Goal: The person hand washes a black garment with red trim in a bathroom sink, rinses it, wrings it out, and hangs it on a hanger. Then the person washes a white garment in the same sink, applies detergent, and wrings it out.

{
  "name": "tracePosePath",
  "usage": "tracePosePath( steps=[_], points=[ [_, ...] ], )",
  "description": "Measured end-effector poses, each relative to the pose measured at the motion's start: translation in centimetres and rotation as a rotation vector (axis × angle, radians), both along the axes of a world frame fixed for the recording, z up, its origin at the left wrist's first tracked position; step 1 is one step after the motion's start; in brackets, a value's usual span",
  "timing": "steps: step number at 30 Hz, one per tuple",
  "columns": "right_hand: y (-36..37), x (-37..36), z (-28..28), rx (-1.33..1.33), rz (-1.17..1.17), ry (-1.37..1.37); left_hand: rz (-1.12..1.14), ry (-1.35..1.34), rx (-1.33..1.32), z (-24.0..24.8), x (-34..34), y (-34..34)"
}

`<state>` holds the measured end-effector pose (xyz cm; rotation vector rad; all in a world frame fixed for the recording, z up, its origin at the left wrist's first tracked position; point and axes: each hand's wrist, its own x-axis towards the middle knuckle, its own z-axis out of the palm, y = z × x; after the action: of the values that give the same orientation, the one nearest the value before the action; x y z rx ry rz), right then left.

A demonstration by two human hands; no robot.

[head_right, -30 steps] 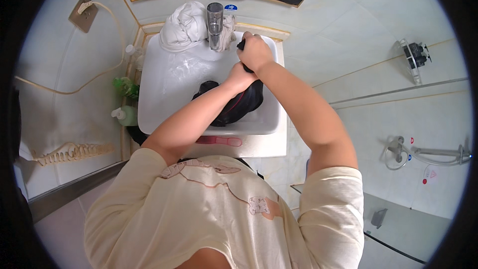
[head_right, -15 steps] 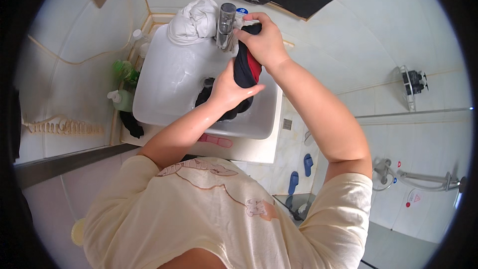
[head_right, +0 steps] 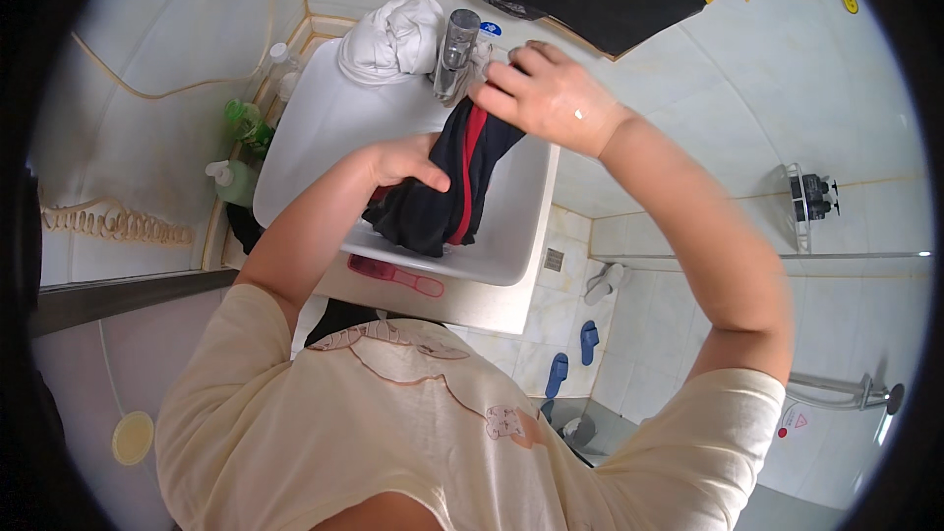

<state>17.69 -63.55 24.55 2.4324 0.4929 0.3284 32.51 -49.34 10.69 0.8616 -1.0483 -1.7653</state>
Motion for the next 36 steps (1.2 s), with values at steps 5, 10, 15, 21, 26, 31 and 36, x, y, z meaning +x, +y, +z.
tracePosePath(
  steps=[5, 10, 15, 21, 26, 31, 36],
  points=[
    [-0.7, 0.4, 2.2, -0.041, -0.158, 0.088, 0.3, -0.331, -0.289, -0.7, -2.8, 1.2],
    [0.5, -2.3, 1.3, 0.414, -0.892, 0.367, 0.651, -0.893, -0.339, -1.2, -3.4, 0.1],
    [2.8, -5.6, -3.4, 1.755, -1.51, 0.536, 0.672, -1.193, -0.607, -2.3, -1.8, -1.2],
    [9.3, -5.6, -9.7, 3.237, -0.939, 0.155, 0.856, -1.054, -0.709, -3.8, -1.3, -1.8],
    [13.4, -2.7, -12.0, 3.758, 0.089, 0.037, 0.928, -0.979, -0.687, -4.7, -1.0, -1.6],
    [15.0, -0.2, -13.1, 3.849, 0.716, 0.017, 1.007, -0.803, -0.454, -6.2, -2.0, -0.9],
    [14.9, -0.7, -12.7, 3.905, 0.553, -0.172, 0.964, -0.424, -0.357, -6.9, -1.7, 0.0]
  ],
)
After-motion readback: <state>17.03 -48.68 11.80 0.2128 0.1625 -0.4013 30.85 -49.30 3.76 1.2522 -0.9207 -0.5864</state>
